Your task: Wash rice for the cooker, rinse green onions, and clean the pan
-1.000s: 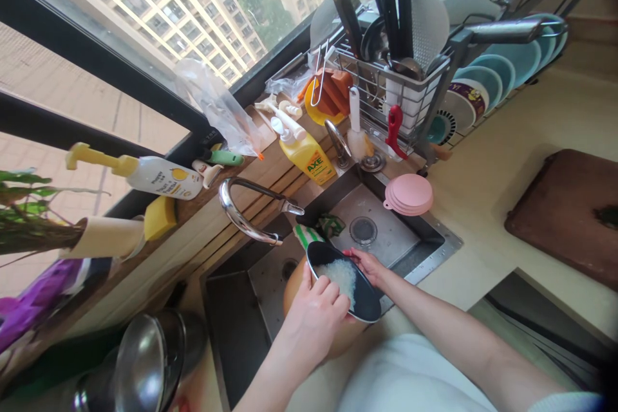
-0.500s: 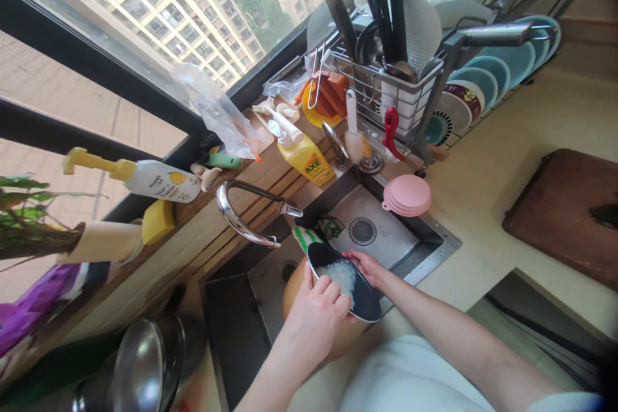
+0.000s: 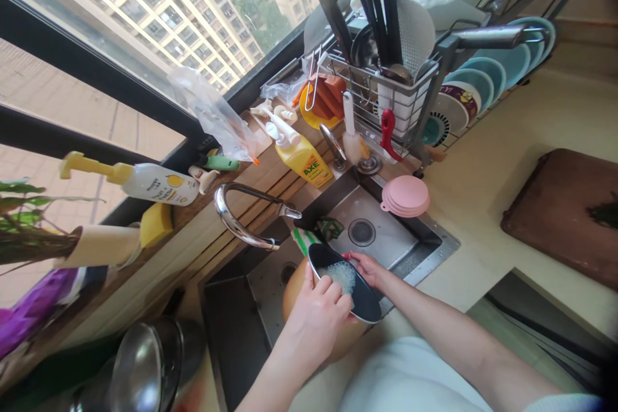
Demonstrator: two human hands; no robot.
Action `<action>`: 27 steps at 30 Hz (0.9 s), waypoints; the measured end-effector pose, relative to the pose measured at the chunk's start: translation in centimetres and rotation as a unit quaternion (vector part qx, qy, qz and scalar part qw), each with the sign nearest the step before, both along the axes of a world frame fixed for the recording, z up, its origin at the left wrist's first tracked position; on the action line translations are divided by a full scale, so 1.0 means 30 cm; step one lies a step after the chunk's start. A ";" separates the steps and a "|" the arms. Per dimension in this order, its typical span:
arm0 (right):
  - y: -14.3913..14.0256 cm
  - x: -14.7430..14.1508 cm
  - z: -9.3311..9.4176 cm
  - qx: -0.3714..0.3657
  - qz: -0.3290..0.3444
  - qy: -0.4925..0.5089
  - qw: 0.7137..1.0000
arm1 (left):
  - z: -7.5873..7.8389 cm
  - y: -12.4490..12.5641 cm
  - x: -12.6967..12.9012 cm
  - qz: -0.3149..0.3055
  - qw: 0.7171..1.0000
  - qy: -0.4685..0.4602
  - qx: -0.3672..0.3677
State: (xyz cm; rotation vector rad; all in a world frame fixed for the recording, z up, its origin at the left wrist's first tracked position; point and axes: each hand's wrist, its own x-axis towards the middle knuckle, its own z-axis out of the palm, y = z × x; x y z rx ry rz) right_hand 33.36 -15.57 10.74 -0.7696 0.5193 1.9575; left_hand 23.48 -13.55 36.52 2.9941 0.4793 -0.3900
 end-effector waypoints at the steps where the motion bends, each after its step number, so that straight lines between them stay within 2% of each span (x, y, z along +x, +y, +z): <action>1: 0.001 0.000 -0.002 0.001 0.000 0.001 1.000 | 0.000 0.000 0.002 -0.001 1.000 0.000 0.001; 17: 0.008 -0.006 -0.008 -0.007 0.020 0.011 1.000 | -0.015 -0.006 0.005 -0.003 1.000 0.004 0.013; 27: 0.008 -0.006 0.013 -0.017 0.014 -0.004 1.000 | -0.012 -0.009 0.021 -0.006 1.000 -0.022 0.013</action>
